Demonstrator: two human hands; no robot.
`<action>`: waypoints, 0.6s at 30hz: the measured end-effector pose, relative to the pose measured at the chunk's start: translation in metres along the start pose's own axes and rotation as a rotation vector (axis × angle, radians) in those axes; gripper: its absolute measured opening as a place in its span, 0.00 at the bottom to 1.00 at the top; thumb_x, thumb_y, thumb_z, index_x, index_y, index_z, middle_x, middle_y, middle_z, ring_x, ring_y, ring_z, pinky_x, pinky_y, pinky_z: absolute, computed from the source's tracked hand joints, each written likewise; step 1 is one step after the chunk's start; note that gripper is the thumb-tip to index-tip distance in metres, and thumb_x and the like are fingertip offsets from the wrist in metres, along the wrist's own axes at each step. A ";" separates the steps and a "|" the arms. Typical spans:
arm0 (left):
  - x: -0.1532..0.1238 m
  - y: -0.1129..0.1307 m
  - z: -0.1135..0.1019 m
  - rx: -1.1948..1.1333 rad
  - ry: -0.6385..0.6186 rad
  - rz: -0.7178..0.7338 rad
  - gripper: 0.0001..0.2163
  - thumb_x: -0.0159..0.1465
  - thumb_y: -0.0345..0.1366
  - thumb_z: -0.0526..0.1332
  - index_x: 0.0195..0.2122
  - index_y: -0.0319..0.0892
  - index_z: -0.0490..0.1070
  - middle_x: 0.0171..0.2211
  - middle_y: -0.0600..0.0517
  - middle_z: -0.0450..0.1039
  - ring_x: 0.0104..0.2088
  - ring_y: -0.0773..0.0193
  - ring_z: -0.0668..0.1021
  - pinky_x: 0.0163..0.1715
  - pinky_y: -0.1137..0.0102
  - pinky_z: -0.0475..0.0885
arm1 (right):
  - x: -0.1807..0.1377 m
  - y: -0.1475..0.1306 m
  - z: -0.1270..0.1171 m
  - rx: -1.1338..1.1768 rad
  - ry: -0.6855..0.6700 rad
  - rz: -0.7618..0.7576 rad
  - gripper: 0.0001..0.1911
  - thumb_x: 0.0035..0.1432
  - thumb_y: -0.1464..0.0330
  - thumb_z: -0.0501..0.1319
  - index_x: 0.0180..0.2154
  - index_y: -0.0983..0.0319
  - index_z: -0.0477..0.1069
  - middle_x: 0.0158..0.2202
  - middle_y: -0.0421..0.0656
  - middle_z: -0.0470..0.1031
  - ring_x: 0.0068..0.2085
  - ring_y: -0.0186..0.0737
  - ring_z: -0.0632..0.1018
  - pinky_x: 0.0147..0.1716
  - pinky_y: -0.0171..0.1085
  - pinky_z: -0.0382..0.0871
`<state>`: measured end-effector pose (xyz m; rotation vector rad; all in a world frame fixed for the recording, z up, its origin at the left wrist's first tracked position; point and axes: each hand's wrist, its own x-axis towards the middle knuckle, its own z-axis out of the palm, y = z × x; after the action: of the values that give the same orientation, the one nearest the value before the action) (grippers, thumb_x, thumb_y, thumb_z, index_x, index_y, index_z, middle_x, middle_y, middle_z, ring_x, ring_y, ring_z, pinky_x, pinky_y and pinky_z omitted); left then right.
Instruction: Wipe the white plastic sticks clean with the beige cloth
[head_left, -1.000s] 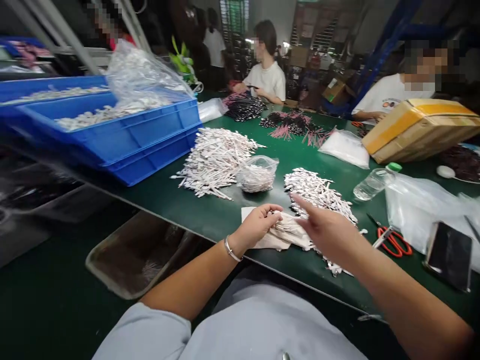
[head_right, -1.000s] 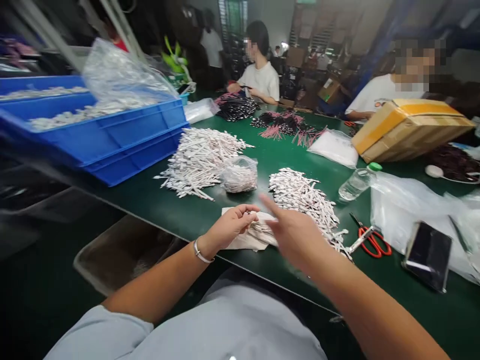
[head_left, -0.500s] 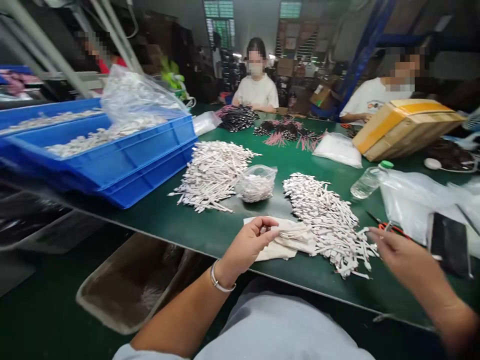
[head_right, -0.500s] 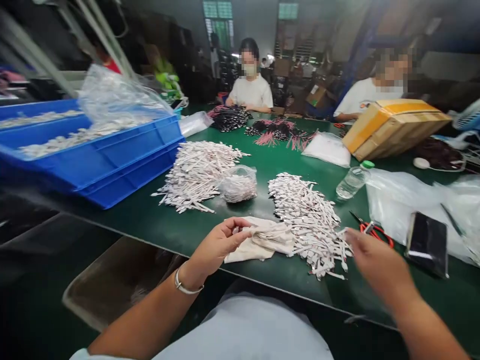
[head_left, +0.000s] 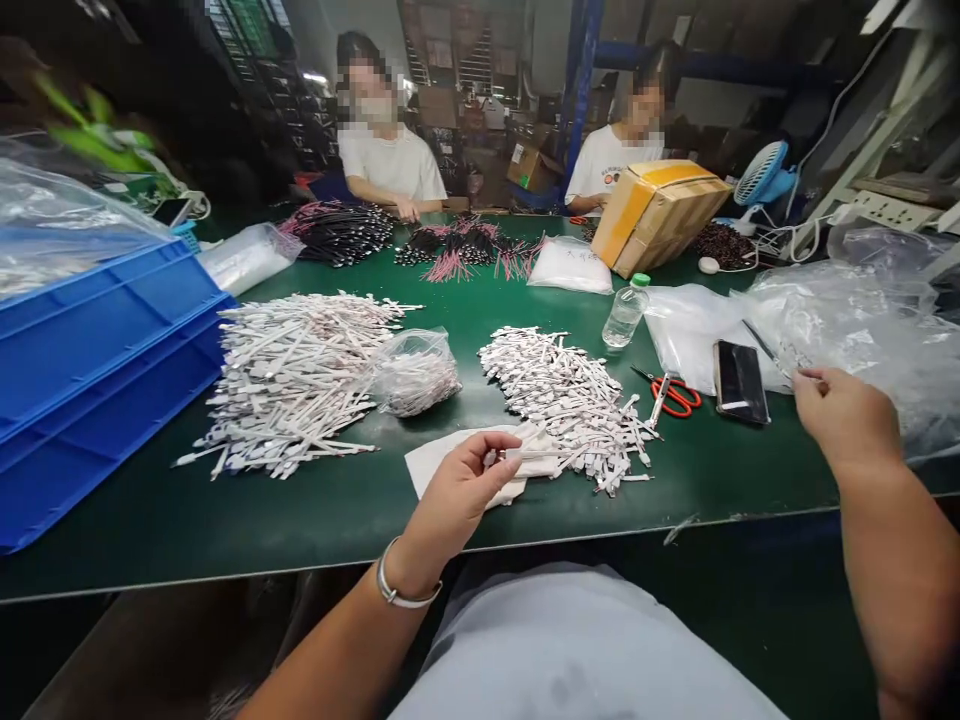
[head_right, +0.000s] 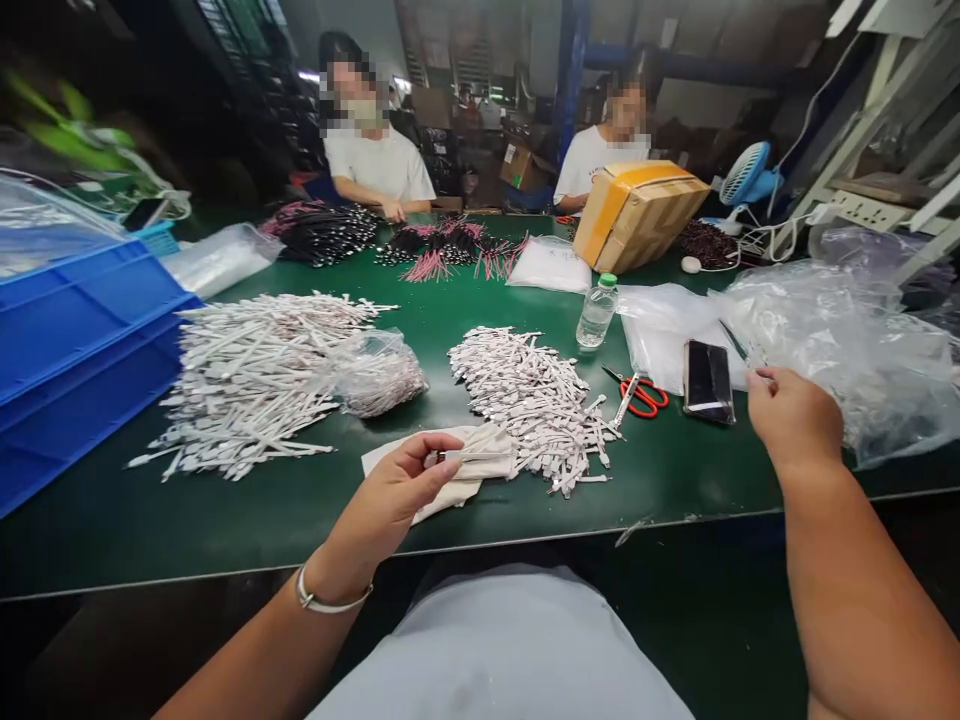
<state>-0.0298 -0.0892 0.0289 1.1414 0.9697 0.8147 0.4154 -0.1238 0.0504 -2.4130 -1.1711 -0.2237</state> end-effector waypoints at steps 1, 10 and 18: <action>0.001 0.000 0.001 -0.006 -0.001 0.002 0.17 0.54 0.45 0.66 0.40 0.41 0.71 0.22 0.59 0.57 0.20 0.76 0.56 0.19 0.76 0.51 | -0.010 -0.019 0.001 0.107 -0.023 -0.108 0.21 0.62 0.57 0.54 0.47 0.65 0.74 0.32 0.51 0.72 0.29 0.48 0.71 0.28 0.40 0.60; 0.000 0.000 0.001 -0.059 0.003 0.001 0.16 0.54 0.44 0.66 0.40 0.39 0.71 0.23 0.58 0.61 0.21 0.75 0.61 0.20 0.77 0.54 | -0.144 -0.175 0.030 0.674 -0.409 -0.972 0.19 0.70 0.56 0.52 0.51 0.62 0.68 0.36 0.45 0.72 0.36 0.42 0.73 0.35 0.38 0.67; -0.001 -0.004 -0.001 -0.173 0.014 -0.041 0.15 0.53 0.45 0.67 0.33 0.39 0.69 0.20 0.59 0.60 0.18 0.77 0.58 0.17 0.77 0.50 | -0.151 -0.184 0.037 0.690 -0.524 -1.002 0.19 0.73 0.59 0.48 0.40 0.62 0.72 0.33 0.44 0.72 0.34 0.40 0.73 0.34 0.36 0.65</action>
<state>-0.0303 -0.0905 0.0252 0.9654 0.9131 0.8570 0.1758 -0.1138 0.0266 -1.1592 -2.1642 0.4760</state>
